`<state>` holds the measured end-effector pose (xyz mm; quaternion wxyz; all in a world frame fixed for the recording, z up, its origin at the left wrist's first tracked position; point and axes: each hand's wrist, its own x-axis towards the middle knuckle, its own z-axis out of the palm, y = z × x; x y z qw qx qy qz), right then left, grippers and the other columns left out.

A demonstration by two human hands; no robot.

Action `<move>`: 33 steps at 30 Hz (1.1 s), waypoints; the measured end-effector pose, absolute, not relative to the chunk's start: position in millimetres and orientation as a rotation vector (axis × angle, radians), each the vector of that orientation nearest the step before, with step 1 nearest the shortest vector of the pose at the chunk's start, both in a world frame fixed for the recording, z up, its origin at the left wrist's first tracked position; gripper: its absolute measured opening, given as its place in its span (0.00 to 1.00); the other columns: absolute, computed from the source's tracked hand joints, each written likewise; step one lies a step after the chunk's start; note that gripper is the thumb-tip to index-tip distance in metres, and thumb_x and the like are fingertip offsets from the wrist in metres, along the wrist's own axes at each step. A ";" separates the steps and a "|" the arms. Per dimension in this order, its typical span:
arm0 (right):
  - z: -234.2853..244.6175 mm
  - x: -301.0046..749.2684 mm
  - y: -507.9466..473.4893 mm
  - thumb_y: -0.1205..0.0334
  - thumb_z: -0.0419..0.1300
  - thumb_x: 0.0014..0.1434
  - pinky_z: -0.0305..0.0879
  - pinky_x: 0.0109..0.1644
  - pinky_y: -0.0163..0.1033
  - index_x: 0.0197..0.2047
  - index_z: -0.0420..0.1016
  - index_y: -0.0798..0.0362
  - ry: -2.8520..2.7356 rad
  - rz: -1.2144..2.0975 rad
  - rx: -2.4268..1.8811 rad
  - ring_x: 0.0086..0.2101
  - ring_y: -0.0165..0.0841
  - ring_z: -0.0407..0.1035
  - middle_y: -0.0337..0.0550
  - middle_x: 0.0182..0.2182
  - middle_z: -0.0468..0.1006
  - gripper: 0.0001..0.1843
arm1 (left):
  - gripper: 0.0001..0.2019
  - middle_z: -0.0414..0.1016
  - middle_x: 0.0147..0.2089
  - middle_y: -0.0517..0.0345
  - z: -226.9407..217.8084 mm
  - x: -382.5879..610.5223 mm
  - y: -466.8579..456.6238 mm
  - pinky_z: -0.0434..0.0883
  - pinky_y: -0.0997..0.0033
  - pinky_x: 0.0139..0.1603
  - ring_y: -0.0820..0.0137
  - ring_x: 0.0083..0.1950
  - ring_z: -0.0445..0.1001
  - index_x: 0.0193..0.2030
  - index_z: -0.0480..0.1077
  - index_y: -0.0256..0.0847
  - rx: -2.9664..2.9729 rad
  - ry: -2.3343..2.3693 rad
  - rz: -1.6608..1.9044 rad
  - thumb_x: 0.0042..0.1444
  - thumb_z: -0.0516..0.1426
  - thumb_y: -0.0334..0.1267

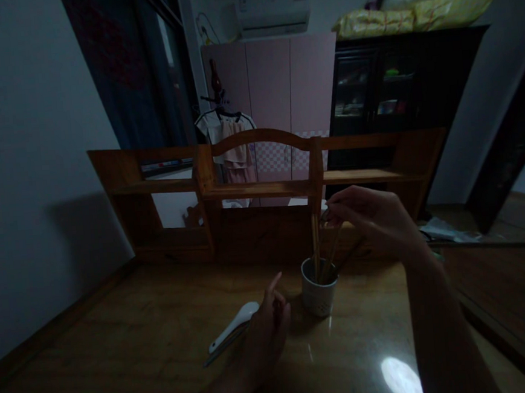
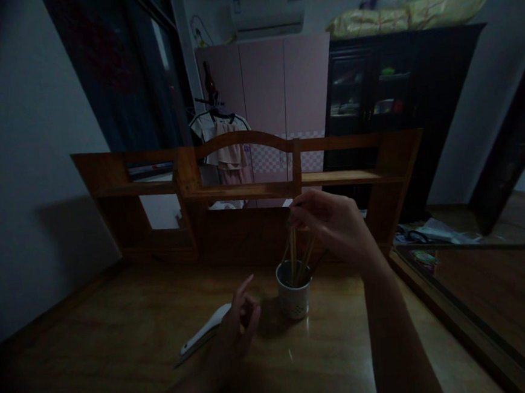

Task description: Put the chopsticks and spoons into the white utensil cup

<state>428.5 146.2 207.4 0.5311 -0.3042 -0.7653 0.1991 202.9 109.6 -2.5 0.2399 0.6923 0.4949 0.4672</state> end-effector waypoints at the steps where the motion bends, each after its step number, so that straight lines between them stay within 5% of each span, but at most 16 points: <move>1: 205.3 426.3 148.7 0.59 0.62 0.62 0.74 0.39 0.36 0.42 0.75 0.56 -1.855 0.469 -0.742 0.33 0.34 0.77 0.43 0.33 0.80 0.08 | 0.28 0.70 0.40 0.63 -0.8 202.4 108.2 0.67 0.71 0.39 0.72 0.35 0.70 0.71 0.41 0.51 1.897 1.344 1.264 0.67 0.46 0.40; 14: 163.2 384.8 189.9 0.70 0.55 0.60 0.58 0.28 0.30 0.36 0.76 0.55 -2.213 0.130 -1.125 0.26 0.29 0.71 0.42 0.28 0.78 0.08 | 0.27 0.72 0.41 0.57 0.4 201.1 109.2 0.66 0.67 0.43 0.67 0.39 0.72 0.69 0.48 0.44 1.807 1.397 1.189 0.65 0.49 0.45; 33: 138.8 383.3 209.1 0.73 0.57 0.56 0.59 0.31 0.31 0.35 0.80 0.58 -2.341 0.108 -1.286 0.30 0.33 0.73 0.47 0.29 0.80 0.09 | 0.30 0.73 0.48 0.53 -0.8 201.0 111.4 0.68 0.62 0.50 0.65 0.45 0.74 0.69 0.47 0.49 1.815 1.426 1.176 0.61 0.49 0.32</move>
